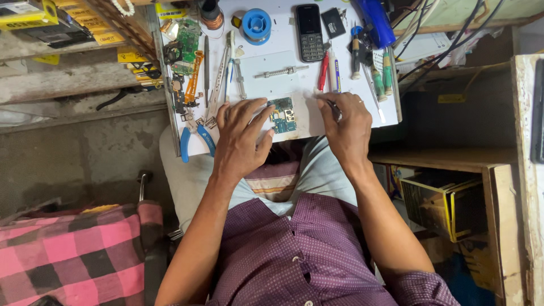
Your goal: The person sits at a cluttered repair workbench and solders a small circuit board. They first handle a spool of solder wire and apply paste from a dispenser tube onto the board, then pick up a yellow soldering iron and work on the board's components, steadying it with the other hand.
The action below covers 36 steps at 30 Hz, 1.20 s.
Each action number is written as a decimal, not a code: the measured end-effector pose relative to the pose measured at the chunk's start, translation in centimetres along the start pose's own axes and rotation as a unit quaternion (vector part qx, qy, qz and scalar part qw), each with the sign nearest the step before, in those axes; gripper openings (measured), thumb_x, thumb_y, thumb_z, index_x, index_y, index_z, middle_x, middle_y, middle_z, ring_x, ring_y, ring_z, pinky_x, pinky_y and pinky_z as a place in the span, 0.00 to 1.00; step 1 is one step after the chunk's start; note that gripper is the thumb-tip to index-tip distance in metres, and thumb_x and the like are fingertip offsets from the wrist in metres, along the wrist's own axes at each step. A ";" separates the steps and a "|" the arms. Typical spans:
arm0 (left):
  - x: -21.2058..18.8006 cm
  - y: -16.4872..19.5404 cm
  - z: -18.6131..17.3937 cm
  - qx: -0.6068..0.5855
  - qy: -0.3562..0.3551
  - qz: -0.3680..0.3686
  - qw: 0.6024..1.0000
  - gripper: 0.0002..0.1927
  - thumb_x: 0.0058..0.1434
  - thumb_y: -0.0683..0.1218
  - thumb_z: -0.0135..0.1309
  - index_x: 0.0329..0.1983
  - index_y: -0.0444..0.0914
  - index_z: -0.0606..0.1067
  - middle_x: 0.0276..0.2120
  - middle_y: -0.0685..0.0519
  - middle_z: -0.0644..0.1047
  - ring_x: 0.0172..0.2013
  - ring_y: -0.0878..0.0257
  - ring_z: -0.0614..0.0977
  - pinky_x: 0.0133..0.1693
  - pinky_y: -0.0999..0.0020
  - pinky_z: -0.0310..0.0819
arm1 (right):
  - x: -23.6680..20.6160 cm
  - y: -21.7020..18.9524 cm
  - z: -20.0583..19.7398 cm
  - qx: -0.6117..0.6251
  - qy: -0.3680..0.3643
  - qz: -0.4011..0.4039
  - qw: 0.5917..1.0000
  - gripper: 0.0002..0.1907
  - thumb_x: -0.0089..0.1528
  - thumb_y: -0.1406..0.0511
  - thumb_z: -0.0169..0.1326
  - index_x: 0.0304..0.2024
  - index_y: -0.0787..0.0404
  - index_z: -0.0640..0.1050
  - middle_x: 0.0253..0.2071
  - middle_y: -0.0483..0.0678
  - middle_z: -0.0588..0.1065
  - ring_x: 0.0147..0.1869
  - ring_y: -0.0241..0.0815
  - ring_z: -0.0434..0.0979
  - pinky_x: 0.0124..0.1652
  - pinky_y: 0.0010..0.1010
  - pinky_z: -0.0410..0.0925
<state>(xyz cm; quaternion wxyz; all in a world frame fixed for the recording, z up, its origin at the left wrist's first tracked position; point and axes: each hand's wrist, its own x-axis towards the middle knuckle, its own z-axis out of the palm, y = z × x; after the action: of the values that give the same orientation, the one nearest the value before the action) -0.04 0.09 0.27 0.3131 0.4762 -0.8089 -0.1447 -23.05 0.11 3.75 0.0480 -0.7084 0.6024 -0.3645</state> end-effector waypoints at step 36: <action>0.0 0.7 -0.9 -0.108 0.112 -0.023 0.988 0.26 0.61 0.46 0.64 0.62 0.37 0.74 0.61 0.48 0.74 0.64 0.52 0.73 0.69 0.46 0.52 | -7.2 2.2 -2.9 0.016 0.112 0.006 0.994 0.09 0.64 0.73 0.64 0.37 0.64 0.75 0.34 0.52 0.74 0.36 0.49 0.73 0.39 0.37 0.65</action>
<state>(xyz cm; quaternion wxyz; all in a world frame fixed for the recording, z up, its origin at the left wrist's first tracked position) 0.14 0.51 1.32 0.4476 0.4717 -0.7371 -0.1840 -26.57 6.92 1.43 -0.0061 -0.6585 0.6027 -0.4506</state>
